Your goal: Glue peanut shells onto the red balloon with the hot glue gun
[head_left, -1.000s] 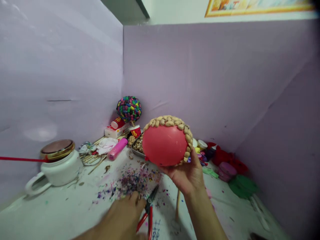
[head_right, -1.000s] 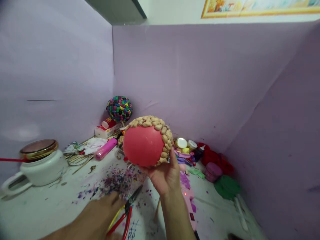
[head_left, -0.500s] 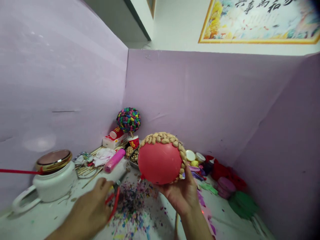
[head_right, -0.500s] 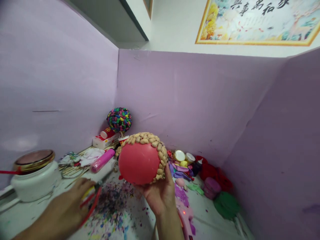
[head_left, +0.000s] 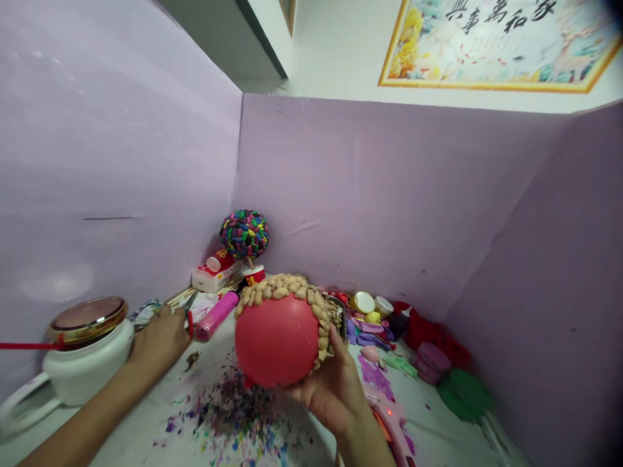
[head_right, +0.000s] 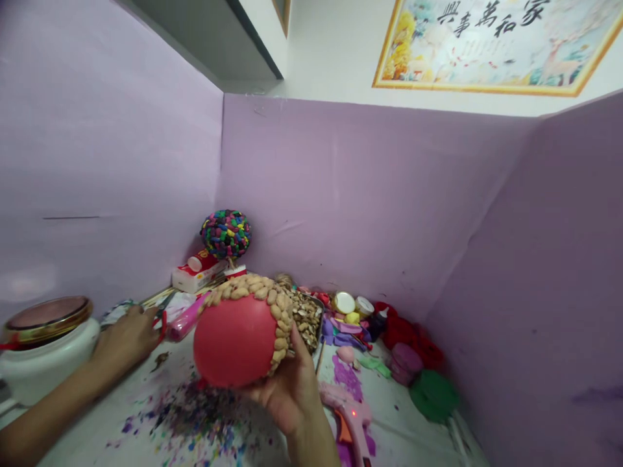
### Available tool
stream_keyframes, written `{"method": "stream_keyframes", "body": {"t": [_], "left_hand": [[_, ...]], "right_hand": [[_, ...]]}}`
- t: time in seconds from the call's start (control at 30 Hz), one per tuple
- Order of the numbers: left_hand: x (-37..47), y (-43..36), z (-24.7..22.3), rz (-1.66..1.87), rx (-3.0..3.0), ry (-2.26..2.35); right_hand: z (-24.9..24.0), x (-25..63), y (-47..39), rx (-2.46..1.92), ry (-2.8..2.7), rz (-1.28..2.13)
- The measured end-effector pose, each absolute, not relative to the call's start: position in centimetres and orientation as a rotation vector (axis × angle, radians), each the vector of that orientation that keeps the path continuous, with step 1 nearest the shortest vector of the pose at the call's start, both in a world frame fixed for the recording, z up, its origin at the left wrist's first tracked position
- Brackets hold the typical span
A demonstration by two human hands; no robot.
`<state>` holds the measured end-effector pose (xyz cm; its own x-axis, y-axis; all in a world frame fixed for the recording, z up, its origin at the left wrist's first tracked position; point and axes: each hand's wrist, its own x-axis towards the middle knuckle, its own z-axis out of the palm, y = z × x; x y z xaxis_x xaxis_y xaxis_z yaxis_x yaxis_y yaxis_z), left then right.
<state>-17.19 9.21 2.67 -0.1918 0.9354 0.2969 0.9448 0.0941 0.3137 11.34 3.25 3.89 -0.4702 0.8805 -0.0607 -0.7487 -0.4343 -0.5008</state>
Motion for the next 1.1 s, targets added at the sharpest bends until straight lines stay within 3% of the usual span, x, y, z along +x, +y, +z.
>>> {"method": "stream_keyframes", "body": {"t": [0.27,0.4,0.47,0.77,1.1], "left_hand": [[-14.8,7.8,5.6,-1.353,-2.436,-2.247],[-14.3,6.4,5.8,-2.329,-2.716,-2.102],[-14.4,6.1,5.7,-2.636,-2.709,-2.018],[-15.1,6.8,4.8,-2.63,-2.422,-2.522],[-15.6,7.1,4.8,-2.773,-2.52,-2.402]], "right_hand": [[2.1,8.6,2.4,-0.412,-0.508,2.178],[1.5,7.5,2.2,-0.455,-0.538,2.275],[1.5,7.7,2.3,-0.468,-0.579,2.372],[1.9,8.3,2.6,-1.063,-0.721,2.283],[0.5,8.5,2.4,-0.899,-0.733,2.186]]}}
